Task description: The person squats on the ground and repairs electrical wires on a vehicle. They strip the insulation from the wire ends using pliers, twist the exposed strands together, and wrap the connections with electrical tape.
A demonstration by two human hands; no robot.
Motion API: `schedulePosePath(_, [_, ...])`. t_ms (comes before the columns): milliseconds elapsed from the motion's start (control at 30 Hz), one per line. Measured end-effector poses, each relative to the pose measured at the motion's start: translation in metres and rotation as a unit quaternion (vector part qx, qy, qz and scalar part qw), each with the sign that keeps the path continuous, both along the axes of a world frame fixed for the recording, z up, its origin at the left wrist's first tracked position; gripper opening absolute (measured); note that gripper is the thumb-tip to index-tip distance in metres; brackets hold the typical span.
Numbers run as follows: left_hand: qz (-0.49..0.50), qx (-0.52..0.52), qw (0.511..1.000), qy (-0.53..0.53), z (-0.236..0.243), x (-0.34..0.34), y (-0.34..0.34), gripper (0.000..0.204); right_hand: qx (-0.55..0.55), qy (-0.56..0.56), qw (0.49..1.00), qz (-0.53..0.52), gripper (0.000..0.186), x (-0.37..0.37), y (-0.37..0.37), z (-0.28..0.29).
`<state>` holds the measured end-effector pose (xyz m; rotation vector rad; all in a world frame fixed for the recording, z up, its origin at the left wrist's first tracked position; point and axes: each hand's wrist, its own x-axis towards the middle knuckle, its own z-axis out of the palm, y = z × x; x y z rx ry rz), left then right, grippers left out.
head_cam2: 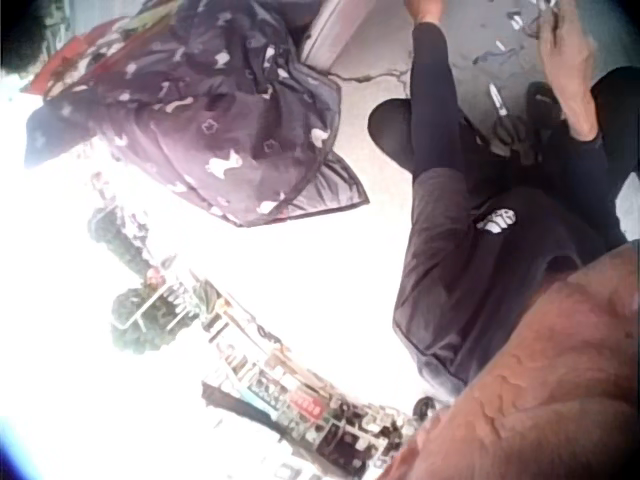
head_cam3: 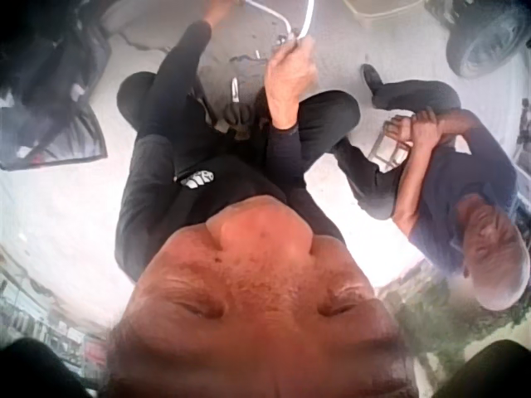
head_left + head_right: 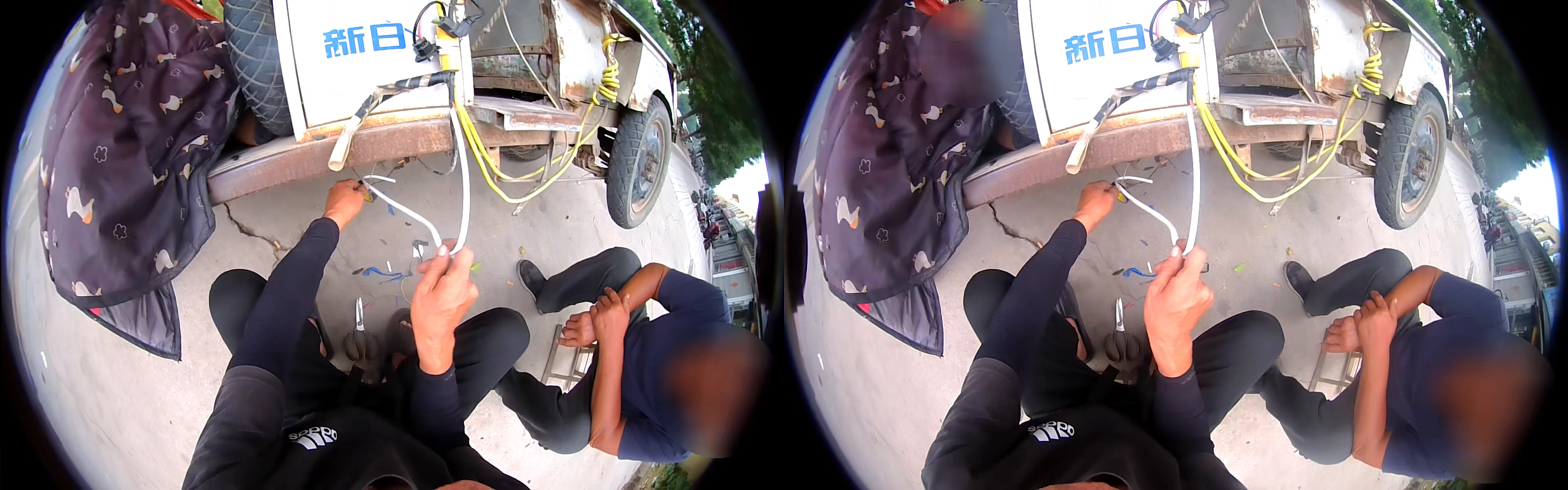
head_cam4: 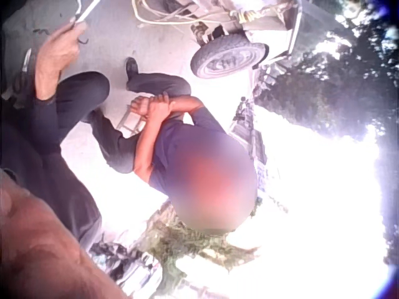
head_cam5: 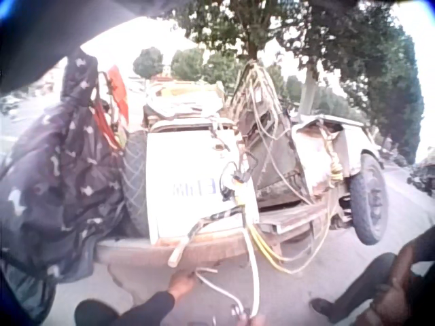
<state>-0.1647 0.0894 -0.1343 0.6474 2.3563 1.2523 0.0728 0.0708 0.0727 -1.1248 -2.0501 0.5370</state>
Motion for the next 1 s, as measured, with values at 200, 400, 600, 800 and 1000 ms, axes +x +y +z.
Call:
schedulePosePath(200, [-0.019, -0.036, 0.999, -0.009, 0.018, 0.0, 0.005, 0.034, 0.149, -0.131, 0.965, -0.169, 0.013, 0.012, 0.01, 0.088])
schedulePosePath(400, [0.002, -0.039, 0.999, 0.023, 0.004, -0.009, 0.005, 0.035, 0.348, -0.108, 0.918, -0.159, 0.025, -0.011, 0.026, 0.136])
schedulePosePath(600, [-0.01, -0.039, 0.999, -0.028, 0.017, 0.008, 0.006, 0.035, 0.496, -0.134, 0.857, 0.044, 0.016, -0.065, 0.141, 0.182])
schedulePosePath(800, [0.001, 0.014, 1.0, 0.006, 0.02, 0.022, 0.011, 0.035, 0.293, -0.375, 0.85, 0.225, 0.018, -0.092, 0.267, 0.173])
schedulePosePath(1000, [-0.034, 0.015, 0.998, -0.05, 0.025, 0.017, 0.009, 0.036, 0.207, -0.213, 0.885, 0.359, 0.051, -0.074, 0.27, 0.177])
